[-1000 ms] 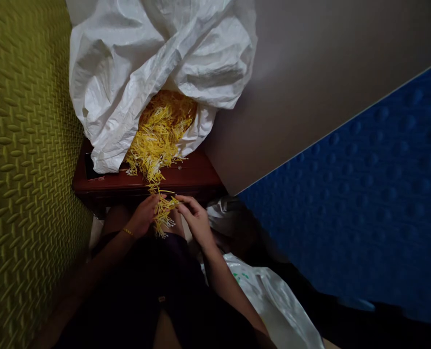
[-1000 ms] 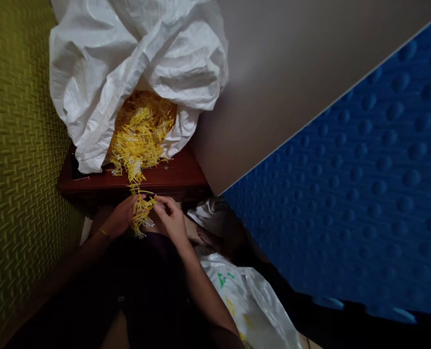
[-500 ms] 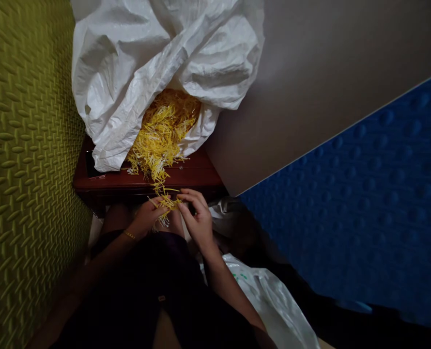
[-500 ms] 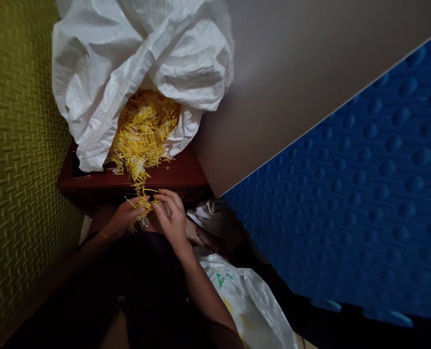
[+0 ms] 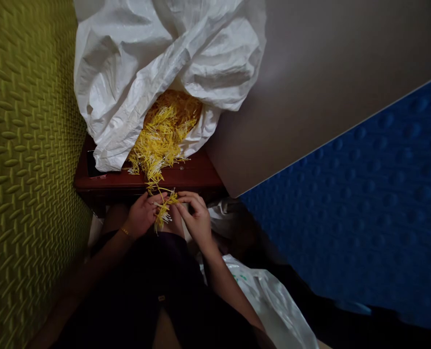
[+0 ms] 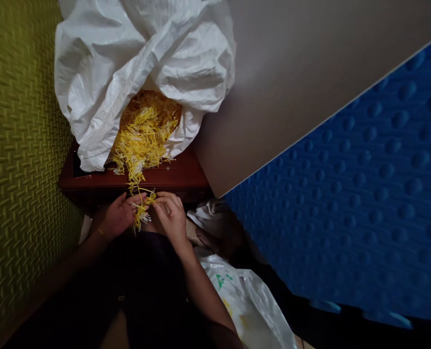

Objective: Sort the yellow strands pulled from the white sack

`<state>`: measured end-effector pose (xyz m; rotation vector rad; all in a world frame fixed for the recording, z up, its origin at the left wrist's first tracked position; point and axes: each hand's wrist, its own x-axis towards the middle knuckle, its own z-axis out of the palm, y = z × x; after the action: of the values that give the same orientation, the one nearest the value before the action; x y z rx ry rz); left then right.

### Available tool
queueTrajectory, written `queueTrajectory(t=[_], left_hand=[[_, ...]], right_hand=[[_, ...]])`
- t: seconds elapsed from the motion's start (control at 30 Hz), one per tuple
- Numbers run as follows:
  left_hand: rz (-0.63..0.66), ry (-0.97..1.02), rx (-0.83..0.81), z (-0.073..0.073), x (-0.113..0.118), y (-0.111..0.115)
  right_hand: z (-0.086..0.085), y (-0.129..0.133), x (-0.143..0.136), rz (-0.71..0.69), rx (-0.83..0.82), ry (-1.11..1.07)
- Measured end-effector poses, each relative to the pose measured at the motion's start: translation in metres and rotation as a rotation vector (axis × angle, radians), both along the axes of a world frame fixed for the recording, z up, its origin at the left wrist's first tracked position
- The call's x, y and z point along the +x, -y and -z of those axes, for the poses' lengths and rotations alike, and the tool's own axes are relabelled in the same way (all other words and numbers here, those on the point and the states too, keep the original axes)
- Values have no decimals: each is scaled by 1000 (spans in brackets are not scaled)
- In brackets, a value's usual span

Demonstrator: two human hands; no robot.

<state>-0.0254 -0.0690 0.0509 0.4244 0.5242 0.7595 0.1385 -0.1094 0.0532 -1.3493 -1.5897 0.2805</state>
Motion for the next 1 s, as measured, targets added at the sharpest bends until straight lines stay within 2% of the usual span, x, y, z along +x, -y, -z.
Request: queueTrajectory(t=[0.07,0.17,0.43,0.57,0.73,0.9,1.0], left_hand=[[11,5,-35,4,-1,-2],[12,-83,-1,7,3,-1],[-32,-275,115,2,13,5],[13,-215,70,-1,11,2],[-39,-256,106,-2,13,-1],[-121,-387,284,4,17,0],[-186,-456,357,4,18,0]], right_hand=[[2,0,2,12,-7,-71],[5,1,3,16,-23,-161],[1,1,0,-30,-41,-234],[2,0,1,-38,-47,-184],[10,-1,3,-18,-47,-6],[5,6,2,93,19,-42],[-1,12,0,37,59,9]])
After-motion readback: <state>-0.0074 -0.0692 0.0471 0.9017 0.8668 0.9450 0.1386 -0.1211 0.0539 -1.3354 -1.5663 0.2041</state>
